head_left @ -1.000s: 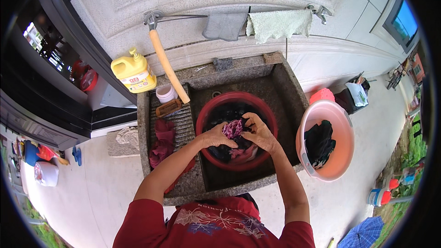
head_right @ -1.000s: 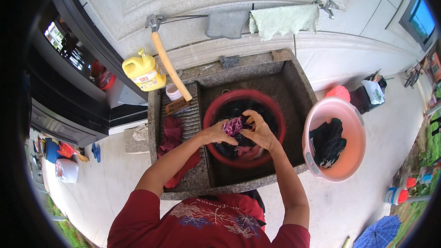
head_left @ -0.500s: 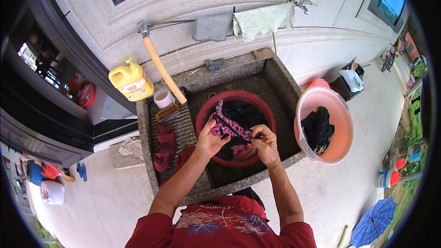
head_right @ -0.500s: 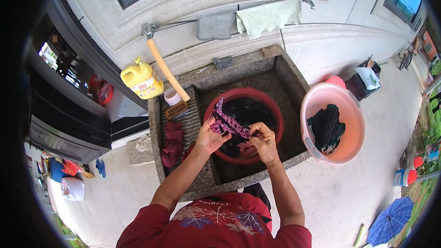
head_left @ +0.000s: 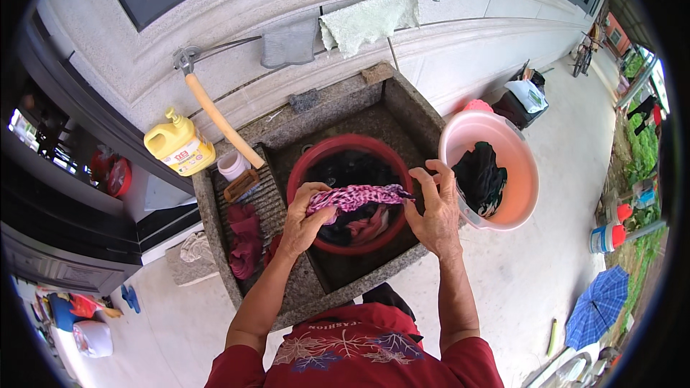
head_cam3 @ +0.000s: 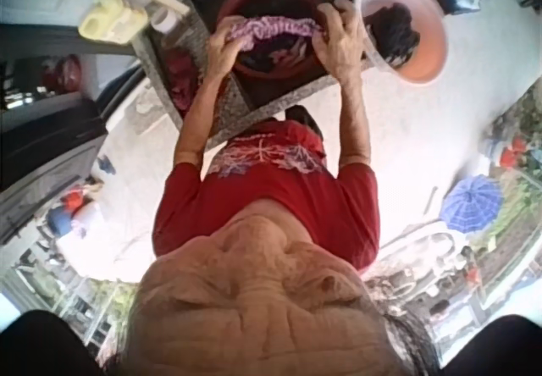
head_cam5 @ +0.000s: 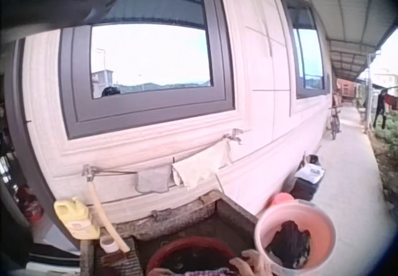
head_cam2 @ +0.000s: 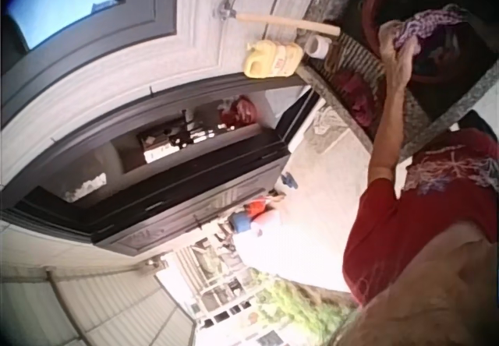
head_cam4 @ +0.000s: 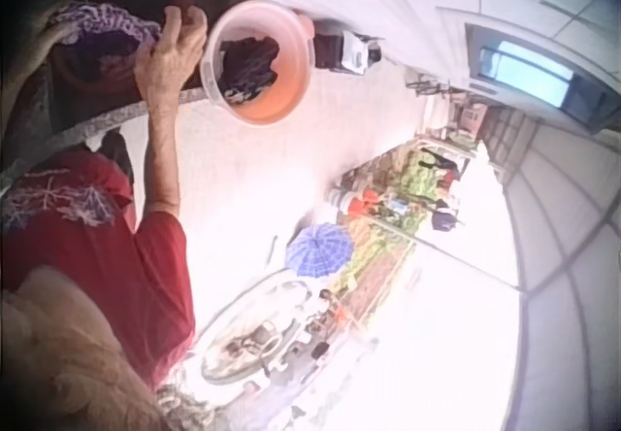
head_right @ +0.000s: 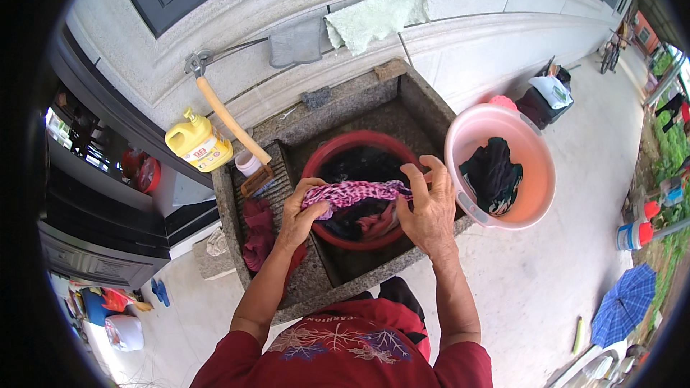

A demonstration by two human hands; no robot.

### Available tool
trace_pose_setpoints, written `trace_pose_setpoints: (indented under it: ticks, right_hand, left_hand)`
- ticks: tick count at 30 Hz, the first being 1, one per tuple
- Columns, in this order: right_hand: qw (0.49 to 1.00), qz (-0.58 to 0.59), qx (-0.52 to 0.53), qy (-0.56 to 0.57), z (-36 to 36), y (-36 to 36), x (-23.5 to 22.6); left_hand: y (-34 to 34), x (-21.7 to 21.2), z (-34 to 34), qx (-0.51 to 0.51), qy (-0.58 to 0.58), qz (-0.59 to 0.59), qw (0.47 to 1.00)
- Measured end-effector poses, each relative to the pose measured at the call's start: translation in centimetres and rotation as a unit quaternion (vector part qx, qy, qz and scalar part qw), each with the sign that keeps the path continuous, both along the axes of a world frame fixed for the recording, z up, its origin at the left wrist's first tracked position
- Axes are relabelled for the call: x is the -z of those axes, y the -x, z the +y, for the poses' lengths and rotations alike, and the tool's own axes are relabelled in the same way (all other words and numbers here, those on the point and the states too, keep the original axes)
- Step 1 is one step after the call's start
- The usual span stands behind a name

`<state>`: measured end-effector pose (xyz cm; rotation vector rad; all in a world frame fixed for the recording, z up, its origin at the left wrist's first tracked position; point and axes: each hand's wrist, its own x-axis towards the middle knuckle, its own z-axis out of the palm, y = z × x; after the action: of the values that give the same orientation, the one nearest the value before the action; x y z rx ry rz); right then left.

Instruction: The person hand-washes multiple garments in a red basin placed in an outdoor stone sink. They scrub and rinse each item individually, then transfer the washed clothes into a pink basin beside the sink. The process continues with different pieces of clothing throughout the clip.

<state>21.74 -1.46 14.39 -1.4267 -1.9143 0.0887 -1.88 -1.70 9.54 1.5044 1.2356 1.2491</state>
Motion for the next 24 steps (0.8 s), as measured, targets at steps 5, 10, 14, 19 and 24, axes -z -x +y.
trace_pose_setpoints:
  ticks: [5,10,14,19,24]
  right_hand:
    - [0.907,0.253,-0.25,0.228,1.1,2.9,1.9]
    - [0.942,0.301,-0.148,-0.011,1.9,0.0,0.1]
    - [0.925,0.371,-0.079,0.025,3.2,-7.5,-3.4]
    - [0.958,0.276,0.076,-0.027,6.3,-14.8,-6.1]
    - [0.9,0.402,0.093,0.139,8.3,-19.6,-0.8]
  left_hand:
    - [-1.8,-1.6,0.5,0.155,0.095,-0.129,0.975]
    - [0.0,-1.2,0.5,0.1,0.081,0.137,0.982]
    - [1.7,4.6,0.5,0.09,0.193,0.08,0.974]
    - [1.6,7.5,1.3,0.099,0.248,-0.004,0.964]
    - [-0.1,7.5,2.0,0.079,0.28,-0.022,0.957]
